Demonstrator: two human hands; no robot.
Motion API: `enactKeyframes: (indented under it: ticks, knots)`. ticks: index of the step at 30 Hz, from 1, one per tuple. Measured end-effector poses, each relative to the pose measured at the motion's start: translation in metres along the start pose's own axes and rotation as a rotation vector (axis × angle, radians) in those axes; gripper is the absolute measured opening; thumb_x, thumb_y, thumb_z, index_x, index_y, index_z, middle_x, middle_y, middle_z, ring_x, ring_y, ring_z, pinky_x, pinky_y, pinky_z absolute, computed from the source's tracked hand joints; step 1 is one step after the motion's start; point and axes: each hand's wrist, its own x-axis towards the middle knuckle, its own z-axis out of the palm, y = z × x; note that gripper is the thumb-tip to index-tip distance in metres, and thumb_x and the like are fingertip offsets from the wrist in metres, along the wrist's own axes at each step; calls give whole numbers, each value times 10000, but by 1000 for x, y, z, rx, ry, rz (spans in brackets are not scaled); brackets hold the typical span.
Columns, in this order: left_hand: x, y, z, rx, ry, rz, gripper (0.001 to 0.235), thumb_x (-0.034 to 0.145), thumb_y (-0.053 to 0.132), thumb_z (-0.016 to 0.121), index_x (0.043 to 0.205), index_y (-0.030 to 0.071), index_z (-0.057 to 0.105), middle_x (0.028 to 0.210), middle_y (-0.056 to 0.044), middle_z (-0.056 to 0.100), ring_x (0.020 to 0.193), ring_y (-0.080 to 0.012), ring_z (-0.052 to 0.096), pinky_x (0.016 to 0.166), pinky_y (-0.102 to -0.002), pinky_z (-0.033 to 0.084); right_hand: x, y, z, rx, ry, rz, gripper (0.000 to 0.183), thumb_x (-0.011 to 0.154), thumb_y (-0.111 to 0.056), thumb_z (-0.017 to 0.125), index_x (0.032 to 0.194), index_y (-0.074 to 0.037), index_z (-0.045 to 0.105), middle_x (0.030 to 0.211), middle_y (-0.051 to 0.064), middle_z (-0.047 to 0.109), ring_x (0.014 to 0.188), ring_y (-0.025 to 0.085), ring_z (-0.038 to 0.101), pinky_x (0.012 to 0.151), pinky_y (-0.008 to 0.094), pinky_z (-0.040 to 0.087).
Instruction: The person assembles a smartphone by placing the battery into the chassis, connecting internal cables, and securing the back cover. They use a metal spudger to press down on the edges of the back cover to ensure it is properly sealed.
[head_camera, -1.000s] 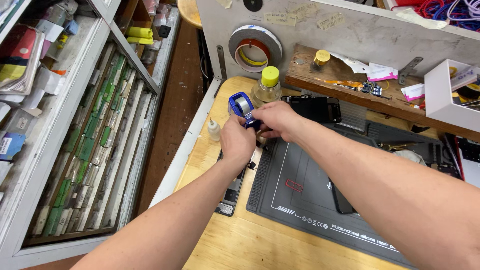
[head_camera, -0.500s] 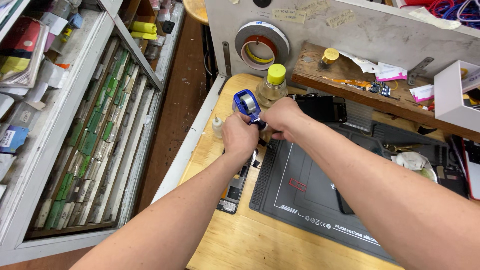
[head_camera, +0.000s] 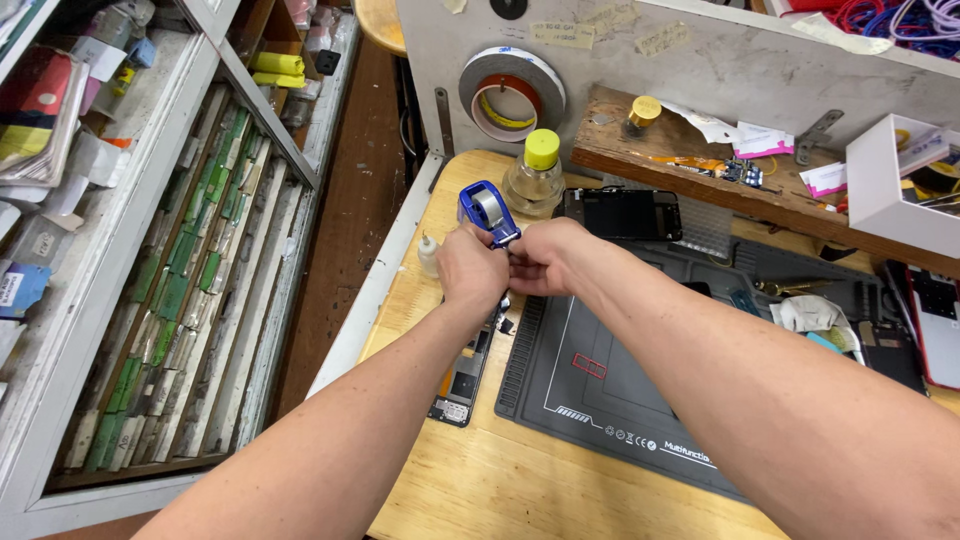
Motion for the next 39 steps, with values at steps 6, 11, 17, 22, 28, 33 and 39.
enactKeyframes:
  ticks: [6, 11, 17, 22, 28, 33, 39]
  knots:
    - [0, -1, -1, 5, -10, 9, 216, 746, 49, 764, 960, 27, 744, 970, -182, 758, 952, -318, 742, 869, -401, 571, 9, 14, 2, 185, -1, 92, 91, 1005, -86, 575, 965, -35, 639, 889, 69, 676, 782, 208, 713, 701, 385, 658]
    - [-8, 11, -8, -64, -51, -78, 307, 698, -23, 754, 996, 28, 702, 876, -165, 750, 795, -280, 764, 699, -403, 600, -34, 23, -24, -15, 167, -278, 37, 956, -68, 634, 963, -37, 654, 877, 72, 660, 752, 204, 666, 631, 379, 579]
    - [-62, 27, 3, -296, -247, -315, 192, 839, 67, 688, 1020, 24, 639, 802, -128, 705, 560, -229, 657, 447, -365, 511, -104, 64, -157, 6, 424, -363, 96, 919, -131, 673, 1000, -84, 692, 964, 7, 694, 918, 159, 664, 767, 372, 578]
    - [-113, 62, 63, -298, -729, -368, 450, 830, 110, 719, 1254, 13, 600, 1126, -164, 671, 871, -269, 684, 646, -398, 607, -126, 141, -214, -78, 575, -263, 105, 917, -113, 656, 988, -52, 706, 921, 63, 704, 867, 195, 641, 707, 375, 527]
    - [-141, 100, 104, -253, -750, -566, 638, 860, 238, 796, 1374, -53, 554, 1324, -225, 570, 1165, -371, 594, 946, -564, 553, -130, 164, -219, 10, 498, -254, 115, 948, -153, 632, 1008, -66, 679, 956, 40, 703, 885, 158, 631, 763, 345, 507]
    - [-156, 99, 106, -319, -786, -518, 560, 766, 239, 860, 1217, -37, 674, 1181, -183, 695, 1035, -343, 694, 844, -537, 528, -141, 166, -216, 422, 260, -297, 121, 987, -197, 592, 1048, -94, 613, 951, 22, 649, 880, 179, 624, 756, 386, 516]
    - [-158, 98, 103, -385, -776, -501, 458, 718, 188, 865, 1102, 48, 658, 1004, -119, 740, 844, -264, 736, 725, -497, 623, -122, 160, -207, 681, 98, -247, 132, 977, -240, 604, 995, -123, 661, 953, 5, 670, 885, 166, 612, 799, 383, 489]
